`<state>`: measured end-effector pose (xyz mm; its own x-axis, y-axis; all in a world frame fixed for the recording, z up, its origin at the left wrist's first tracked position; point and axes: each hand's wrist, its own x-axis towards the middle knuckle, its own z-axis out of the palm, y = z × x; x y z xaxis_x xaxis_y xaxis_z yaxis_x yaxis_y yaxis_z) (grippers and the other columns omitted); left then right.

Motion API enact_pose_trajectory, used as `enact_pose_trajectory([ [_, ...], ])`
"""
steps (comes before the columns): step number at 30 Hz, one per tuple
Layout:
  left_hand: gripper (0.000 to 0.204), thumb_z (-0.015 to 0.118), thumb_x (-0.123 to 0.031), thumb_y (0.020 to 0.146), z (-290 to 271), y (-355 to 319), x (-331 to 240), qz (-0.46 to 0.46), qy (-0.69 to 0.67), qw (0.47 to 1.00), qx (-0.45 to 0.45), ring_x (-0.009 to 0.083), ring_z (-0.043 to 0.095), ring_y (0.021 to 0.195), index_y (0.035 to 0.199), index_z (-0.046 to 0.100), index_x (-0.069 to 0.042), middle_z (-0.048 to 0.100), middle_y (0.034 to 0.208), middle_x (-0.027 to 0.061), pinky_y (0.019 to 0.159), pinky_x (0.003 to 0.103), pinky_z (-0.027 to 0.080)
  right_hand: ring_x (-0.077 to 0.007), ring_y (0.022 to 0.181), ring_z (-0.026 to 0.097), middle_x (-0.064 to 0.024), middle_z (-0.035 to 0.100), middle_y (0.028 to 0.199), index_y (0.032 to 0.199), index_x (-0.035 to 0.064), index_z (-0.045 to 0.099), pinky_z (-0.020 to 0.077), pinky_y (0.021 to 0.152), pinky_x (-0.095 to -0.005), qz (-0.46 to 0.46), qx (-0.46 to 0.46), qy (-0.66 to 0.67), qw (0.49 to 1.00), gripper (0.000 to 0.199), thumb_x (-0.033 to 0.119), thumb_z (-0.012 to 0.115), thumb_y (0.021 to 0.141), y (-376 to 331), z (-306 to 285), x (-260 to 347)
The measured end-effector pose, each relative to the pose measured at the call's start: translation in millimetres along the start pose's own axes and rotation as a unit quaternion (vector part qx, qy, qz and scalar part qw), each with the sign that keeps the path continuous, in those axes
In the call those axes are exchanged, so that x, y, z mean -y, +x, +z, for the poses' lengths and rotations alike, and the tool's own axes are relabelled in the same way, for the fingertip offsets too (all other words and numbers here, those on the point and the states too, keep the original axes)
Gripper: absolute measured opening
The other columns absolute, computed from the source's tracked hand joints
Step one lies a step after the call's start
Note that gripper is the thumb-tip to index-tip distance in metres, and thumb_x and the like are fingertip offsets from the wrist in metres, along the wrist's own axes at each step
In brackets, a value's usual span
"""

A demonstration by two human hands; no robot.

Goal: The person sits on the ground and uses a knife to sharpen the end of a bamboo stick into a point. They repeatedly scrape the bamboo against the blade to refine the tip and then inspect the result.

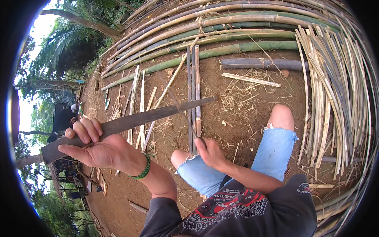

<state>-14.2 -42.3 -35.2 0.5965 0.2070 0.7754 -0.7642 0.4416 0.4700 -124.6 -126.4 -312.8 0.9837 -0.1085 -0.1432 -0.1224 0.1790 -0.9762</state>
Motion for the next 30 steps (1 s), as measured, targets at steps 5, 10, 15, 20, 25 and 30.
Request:
enact_pose_trajectory([
  [5,0.055,0.055,-0.062,0.091,-1.8,-6.6,-3.6,0.015,0.026,0.999,-0.017,0.0061,0.033,0.05,0.091,0.056,-0.008,0.038,0.062,-0.0029,0.046,0.02,0.025,-0.02,0.051,0.052,-0.0081,0.049,0.054,0.074,0.0017,0.054,0.0391,0.05,-0.0371,-0.02,0.027,0.007,0.999,0.052,0.043,0.042,0.102,-7.1,0.9,18.7],
  [10,0.076,0.047,-0.08,0.081,-10.5,-8.0,-8.0,0.032,0.039,0.997,-0.051,0.0072,0.033,0.05,0.091,0.053,-0.004,0.037,0.062,-0.0018,0.046,0.021,0.025,-0.0244,0.05,0.051,-0.0115,0.048,0.054,0.078,0.0021,0.054,0.0391,0.05,-0.0374,-0.014,0.001,0.011,1.0,0.045,0.041,0.047,0.1,4.0,-2.3,-0.6],
  [15,0.075,0.04,-0.079,0.085,-12.3,-19.2,-17.0,0.055,0.038,0.996,-0.063,0.0077,0.032,0.05,0.089,0.051,-0.005,0.037,0.063,-0.0012,0.046,0.022,0.025,-0.0269,0.049,0.051,-0.0135,0.049,0.053,0.078,0.0,0.056,0.0397,0.051,-0.0409,-0.058,0.074,0.022,0.995,0.047,0.041,0.047,0.1,-20.5,8.5,18.3],
  [20,0.065,0.037,-0.07,0.093,-28.0,-24.7,-25.6,0.057,0.066,0.988,-0.126,0.0081,0.032,0.051,0.086,0.051,-0.007,0.037,0.063,-0.0014,0.046,0.022,0.026,-0.0213,0.05,0.051,-0.0072,0.05,0.053,0.073,0.0003,0.053,0.0394,0.05,-0.0397,0.057,0.021,0.0,0.998,0.048,0.04,0.048,0.1,-8.0,-2.0,-8.8],
  [25,0.057,0.045,-0.064,0.094,-43.8,-35.2,-40.7,0.079,0.08,0.98,-0.165,0.0085,0.033,0.051,0.085,0.05,-0.008,0.036,0.062,-0.0017,0.046,0.022,0.03,-0.022,0.049,0.051,-0.013,0.046,0.053,0.077,0.0007,0.053,0.0392,0.049,-0.0391,-0.059,0.125,-0.014,0.99,0.044,0.038,0.05,0.099,-32.8,16.5,6.8],
  [30,0.054,0.047,-0.062,0.093,-71.0,-35.8,-48.6,0.095,0.094,0.966,-0.223,0.0092,0.035,0.053,0.086,0.048,-0.009,0.038,0.065,-0.0015,0.048,0.022,0.032,-0.0213,0.046,0.047,-0.013,0.045,0.052,0.074,0.0002,0.051,0.0374,0.047,-0.0398,0.06,0.058,-0.038,0.996,0.045,0.038,0.05,0.099,-8.9,2.3,-41.5],
])
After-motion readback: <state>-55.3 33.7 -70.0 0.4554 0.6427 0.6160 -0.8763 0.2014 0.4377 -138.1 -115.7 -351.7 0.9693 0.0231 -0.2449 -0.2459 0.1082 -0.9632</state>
